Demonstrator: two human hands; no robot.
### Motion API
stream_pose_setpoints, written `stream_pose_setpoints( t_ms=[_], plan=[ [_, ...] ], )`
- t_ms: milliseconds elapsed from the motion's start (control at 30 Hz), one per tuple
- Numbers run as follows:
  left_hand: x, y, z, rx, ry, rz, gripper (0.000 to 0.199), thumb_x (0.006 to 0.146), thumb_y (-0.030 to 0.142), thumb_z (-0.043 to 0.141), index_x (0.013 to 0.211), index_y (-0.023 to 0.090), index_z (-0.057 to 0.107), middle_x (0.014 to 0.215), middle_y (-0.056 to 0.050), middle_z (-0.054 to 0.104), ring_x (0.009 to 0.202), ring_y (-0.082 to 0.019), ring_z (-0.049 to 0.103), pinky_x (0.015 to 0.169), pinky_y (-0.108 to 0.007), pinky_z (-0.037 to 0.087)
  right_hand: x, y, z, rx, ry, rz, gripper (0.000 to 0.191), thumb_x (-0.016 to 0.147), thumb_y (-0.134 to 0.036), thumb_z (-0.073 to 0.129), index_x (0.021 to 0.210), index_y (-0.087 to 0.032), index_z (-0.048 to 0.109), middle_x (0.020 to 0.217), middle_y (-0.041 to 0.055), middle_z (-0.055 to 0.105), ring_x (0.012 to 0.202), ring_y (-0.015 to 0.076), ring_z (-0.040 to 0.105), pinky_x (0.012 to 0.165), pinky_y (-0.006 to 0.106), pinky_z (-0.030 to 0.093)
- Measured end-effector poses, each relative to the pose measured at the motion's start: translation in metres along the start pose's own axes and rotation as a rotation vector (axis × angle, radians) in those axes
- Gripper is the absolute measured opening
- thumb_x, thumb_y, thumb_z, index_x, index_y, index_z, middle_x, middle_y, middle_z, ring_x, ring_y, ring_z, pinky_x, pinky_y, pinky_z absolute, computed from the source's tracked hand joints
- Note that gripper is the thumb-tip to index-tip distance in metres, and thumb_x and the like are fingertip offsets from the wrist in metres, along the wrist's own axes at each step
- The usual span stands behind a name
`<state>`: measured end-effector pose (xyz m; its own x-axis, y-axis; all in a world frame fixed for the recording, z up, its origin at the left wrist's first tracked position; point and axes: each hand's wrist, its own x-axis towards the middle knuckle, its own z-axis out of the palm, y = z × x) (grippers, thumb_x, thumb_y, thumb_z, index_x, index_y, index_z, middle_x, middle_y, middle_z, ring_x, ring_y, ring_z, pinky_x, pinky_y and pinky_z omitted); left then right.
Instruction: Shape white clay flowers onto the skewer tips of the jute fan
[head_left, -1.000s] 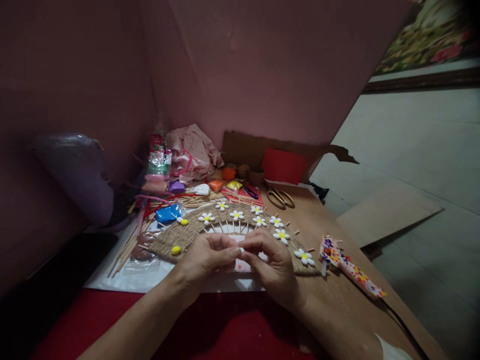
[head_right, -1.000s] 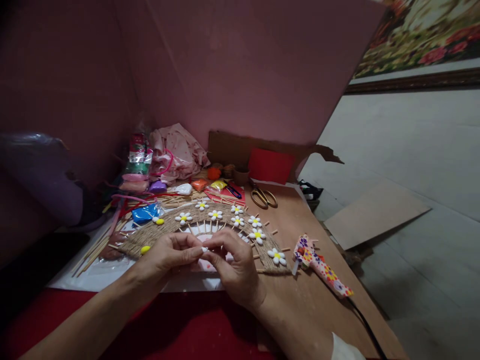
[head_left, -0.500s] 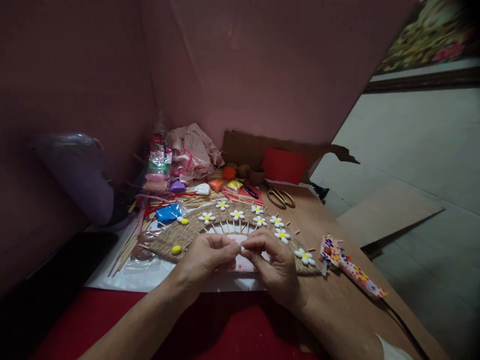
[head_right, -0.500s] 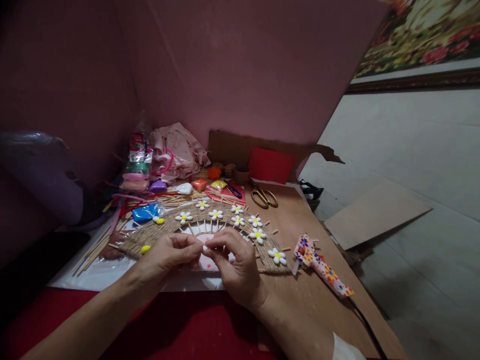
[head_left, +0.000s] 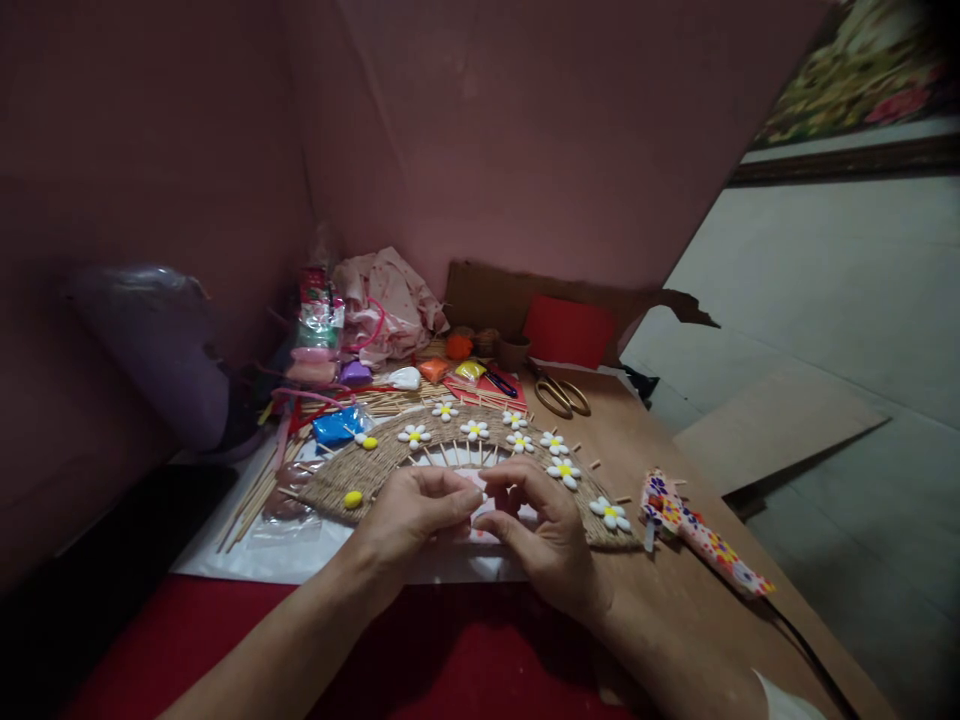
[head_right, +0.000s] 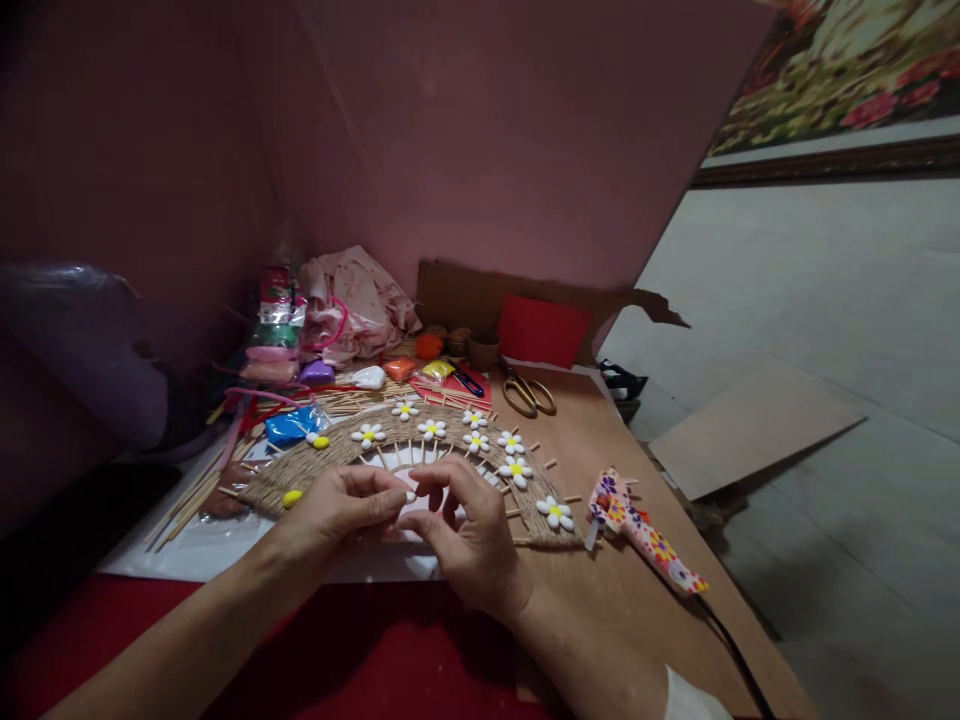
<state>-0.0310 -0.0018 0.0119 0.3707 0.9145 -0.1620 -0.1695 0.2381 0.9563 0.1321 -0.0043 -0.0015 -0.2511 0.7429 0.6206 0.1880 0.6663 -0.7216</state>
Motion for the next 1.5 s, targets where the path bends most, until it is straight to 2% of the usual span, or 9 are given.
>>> stream_pose_setpoints(
  t_ms=[167,300,467,600,967,1100,1233,1367,1500],
  plan=[
    [-0.0008,0.0016,0.0001,-0.019,-0.012,-0.038,0.031,0.071,0.043,0.068,0.062,0.013,0.063,0.049,0.002,0.051,0.041,-0.005,0.031,0.043,-0.021,0.018,0.0009,0.0024,-0.0002,0.0,0.06,-0.035,0.008,0.08,-0.012,0.062,0.082,-0.019,0.064,0.079,0.0002,0.054,0.068,0.0109,0.051,0.059,0.024,0.041],
    [-0.0007,0.0022,0.0012,-0.011,0.012,-0.009,0.029,0.069,0.04,0.07,0.061,0.014,0.062,0.049,0.002,0.053,0.041,-0.004,0.032,0.043,-0.022,0.016,0.0007,0.0039,-0.0006,-0.021,0.041,-0.015,0.011,0.078,-0.013,0.064,0.087,-0.019,0.064,0.079,0.0003,0.055,0.067,0.0109,0.051,0.058,0.024,0.041],
    [-0.0009,0.0024,0.0013,0.001,0.004,-0.031,0.032,0.071,0.044,0.067,0.061,0.014,0.061,0.049,0.001,0.053,0.041,-0.005,0.032,0.043,-0.022,0.016,-0.0003,0.0036,0.0001,-0.01,0.064,-0.04,0.007,0.08,-0.013,0.062,0.083,-0.019,0.063,0.079,0.0003,0.056,0.07,0.0114,0.052,0.059,0.024,0.042],
    [-0.0009,0.0024,0.0013,0.002,0.008,-0.025,0.03,0.069,0.041,0.07,0.061,0.014,0.061,0.049,0.002,0.053,0.041,-0.004,0.032,0.043,-0.021,0.017,-0.0006,0.0028,0.0,-0.014,0.034,-0.017,0.009,0.08,-0.014,0.062,0.088,-0.019,0.063,0.079,0.0007,0.057,0.068,0.0117,0.052,0.058,0.024,0.041],
    [0.0017,-0.0015,0.0009,0.011,0.025,-0.014,0.034,0.066,0.045,0.07,0.058,0.014,0.061,0.047,0.002,0.052,0.04,-0.005,0.033,0.042,-0.021,0.017,0.0011,0.0018,0.0001,-0.004,0.03,-0.036,0.006,0.081,-0.014,0.06,0.083,-0.018,0.064,0.078,0.0015,0.055,0.069,0.0122,0.052,0.059,0.025,0.041],
    [0.0016,-0.0022,0.0001,0.016,0.012,-0.003,0.033,0.066,0.045,0.071,0.058,0.014,0.061,0.047,0.002,0.052,0.039,-0.004,0.032,0.042,-0.021,0.017,0.0008,0.0021,-0.0002,-0.011,0.021,-0.027,0.01,0.081,-0.014,0.061,0.089,-0.018,0.064,0.079,0.0018,0.056,0.068,0.0122,0.052,0.059,0.025,0.041],
    [0.0009,-0.0008,0.001,0.035,0.027,-0.027,0.034,0.067,0.046,0.07,0.059,0.014,0.062,0.048,0.001,0.053,0.04,-0.005,0.034,0.042,-0.021,0.017,0.0007,0.0024,-0.001,-0.009,0.037,-0.035,0.007,0.082,-0.014,0.06,0.083,-0.018,0.064,0.076,0.0013,0.057,0.069,0.0126,0.052,0.059,0.025,0.041],
    [0.0002,0.0003,0.0025,0.019,0.046,-0.015,0.034,0.065,0.045,0.071,0.057,0.014,0.061,0.048,0.001,0.054,0.039,-0.005,0.032,0.042,-0.022,0.017,0.0012,0.0011,-0.0012,-0.022,0.009,-0.018,0.008,0.081,-0.015,0.06,0.088,-0.019,0.064,0.079,0.002,0.058,0.069,0.0131,0.052,0.059,0.026,0.042],
    [-0.0002,0.0018,0.0038,0.043,0.061,-0.003,0.036,0.067,0.048,0.069,0.057,0.014,0.061,0.047,0.001,0.053,0.04,-0.005,0.032,0.042,-0.022,0.017,0.0012,0.0,-0.0005,-0.031,0.022,-0.014,0.006,0.083,-0.016,0.058,0.083,-0.019,0.064,0.076,0.0018,0.057,0.068,0.0134,0.052,0.059,0.026,0.042]
  ],
)
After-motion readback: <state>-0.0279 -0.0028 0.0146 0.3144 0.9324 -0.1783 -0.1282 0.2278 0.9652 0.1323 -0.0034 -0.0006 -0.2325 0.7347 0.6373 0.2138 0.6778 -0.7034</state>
